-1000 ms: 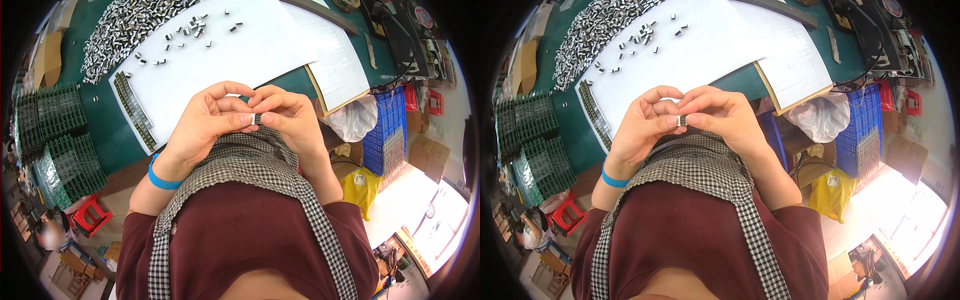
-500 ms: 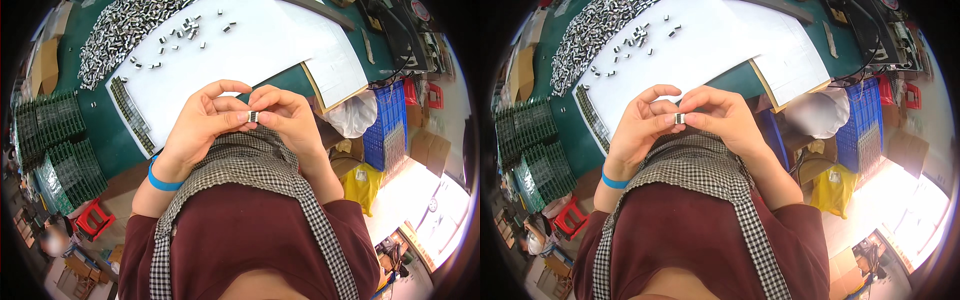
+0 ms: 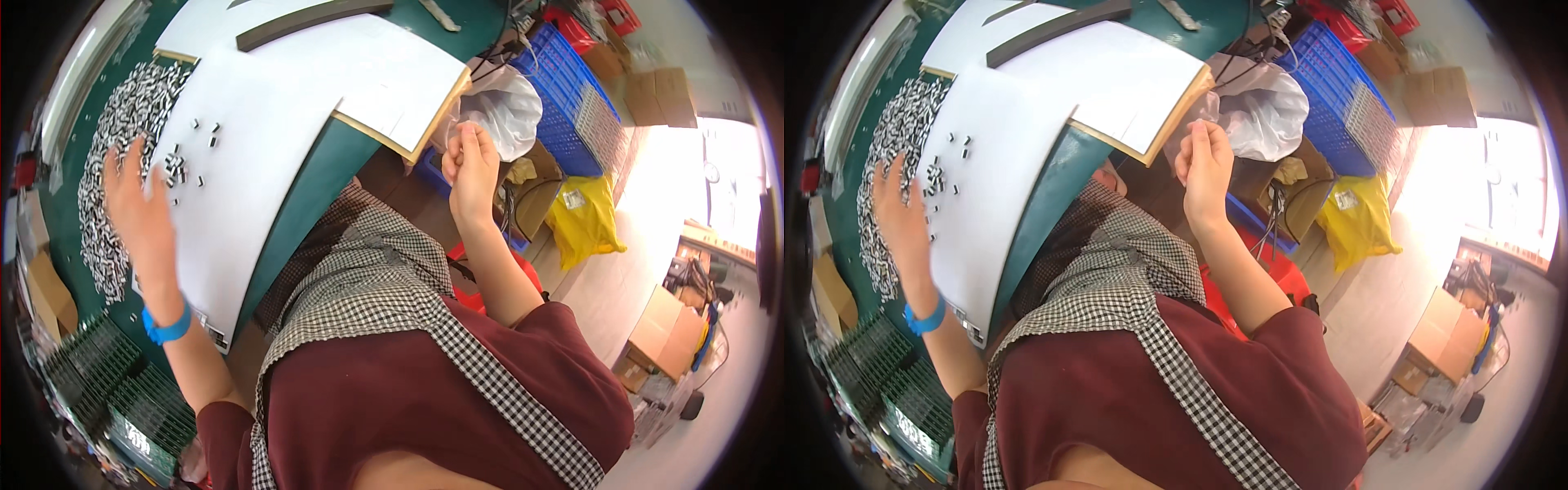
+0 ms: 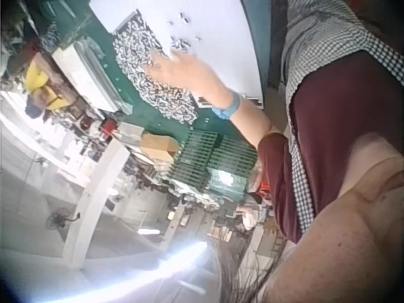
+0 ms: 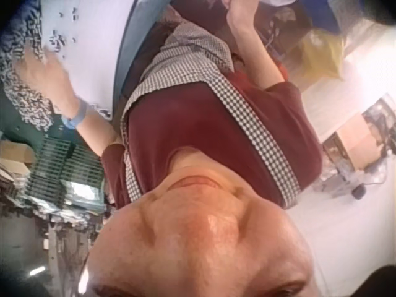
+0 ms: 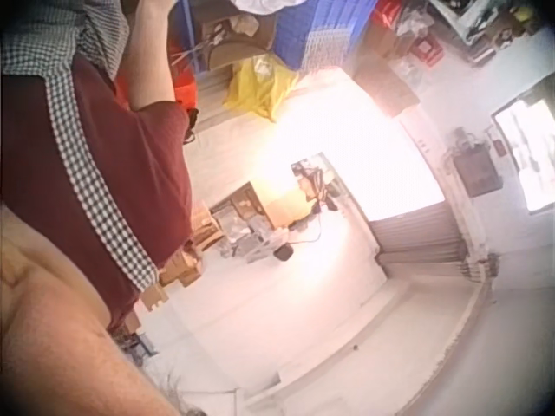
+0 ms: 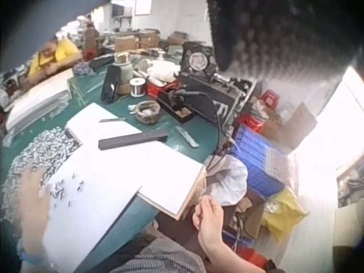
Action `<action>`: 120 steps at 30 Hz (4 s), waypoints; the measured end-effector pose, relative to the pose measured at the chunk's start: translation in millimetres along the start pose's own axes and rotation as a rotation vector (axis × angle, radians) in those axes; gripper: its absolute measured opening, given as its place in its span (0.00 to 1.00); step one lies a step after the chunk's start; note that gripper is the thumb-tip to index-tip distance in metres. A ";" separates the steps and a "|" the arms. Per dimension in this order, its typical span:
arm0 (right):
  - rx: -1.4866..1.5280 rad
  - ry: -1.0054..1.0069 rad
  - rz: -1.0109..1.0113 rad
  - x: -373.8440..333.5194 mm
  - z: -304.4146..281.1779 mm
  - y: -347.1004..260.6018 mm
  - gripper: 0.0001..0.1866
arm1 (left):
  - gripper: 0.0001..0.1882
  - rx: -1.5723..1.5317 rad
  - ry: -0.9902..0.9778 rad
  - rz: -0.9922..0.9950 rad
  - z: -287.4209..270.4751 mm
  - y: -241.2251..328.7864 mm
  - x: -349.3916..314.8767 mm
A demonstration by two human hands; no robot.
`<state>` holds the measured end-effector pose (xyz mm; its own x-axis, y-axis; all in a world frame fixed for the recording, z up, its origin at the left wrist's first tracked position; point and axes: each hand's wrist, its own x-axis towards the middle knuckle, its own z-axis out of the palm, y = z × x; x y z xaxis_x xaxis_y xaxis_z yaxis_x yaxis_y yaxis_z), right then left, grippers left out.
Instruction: The person picks up small rectangular electronic components from a pile and places them onto a white foam sheet. They repeatedly pick up components, align them, and place them down, occasionally adjusting their position. The task involves handling small parts with precision.
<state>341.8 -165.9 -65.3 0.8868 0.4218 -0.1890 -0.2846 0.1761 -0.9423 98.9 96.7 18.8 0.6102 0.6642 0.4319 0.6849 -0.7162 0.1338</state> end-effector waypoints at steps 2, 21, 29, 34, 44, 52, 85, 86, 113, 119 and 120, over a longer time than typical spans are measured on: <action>-0.004 0.100 -0.050 9.5 -1.9 9.1 0.13 | 0.18 -0.471 -0.129 0.139 21.9 69.2 16.7; -0.522 0.523 -0.340 101.8 41.8 24.3 0.17 | 0.20 -0.286 -0.139 0.538 150.0 235.5 42.8; 0.045 0.436 -0.332 88.8 38.8 41.3 0.17 | 0.21 -0.375 -0.238 0.580 139.4 230.8 35.3; 0.158 0.311 -0.263 91.9 31.6 37.5 0.19 | 0.20 -0.344 -0.237 0.586 138.5 230.7 34.0; 0.300 0.325 -0.207 103.9 29.8 51.6 0.19 | 0.20 -0.378 -0.230 0.573 136.5 231.1 35.4; -0.356 0.498 -0.300 76.3 3.2 31.9 0.19 | 0.20 -0.387 -0.179 0.571 140.5 227.2 33.0; 0.861 -0.045 0.165 98.2 -19.1 37.1 0.13 | 0.20 -0.417 -0.188 0.548 144.0 229.1 37.0; 0.815 -0.040 0.204 93.9 -14.9 26.7 0.14 | 0.21 -0.372 -0.151 0.535 143.7 221.7 39.2; 0.201 -0.977 1.164 -75.7 210.4 32.6 0.15 | 0.16 0.340 -0.401 -0.049 -42.2 9.3 -183.5; -0.238 -1.118 0.394 -91.2 213.5 26.5 0.11 | 0.11 -0.579 -0.147 -0.466 -75.8 -38.5 -161.8; -0.226 -1.139 0.408 -90.3 212.7 25.9 0.08 | 0.10 -0.888 -0.127 -0.680 -77.5 -34.7 -158.8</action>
<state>177.0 -10.2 -13.9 -0.1080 0.9651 -0.2387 -0.2964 -0.2604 -0.9189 -52.6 -0.5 14.7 0.2890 0.9554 -0.0601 0.3959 -0.0621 0.9162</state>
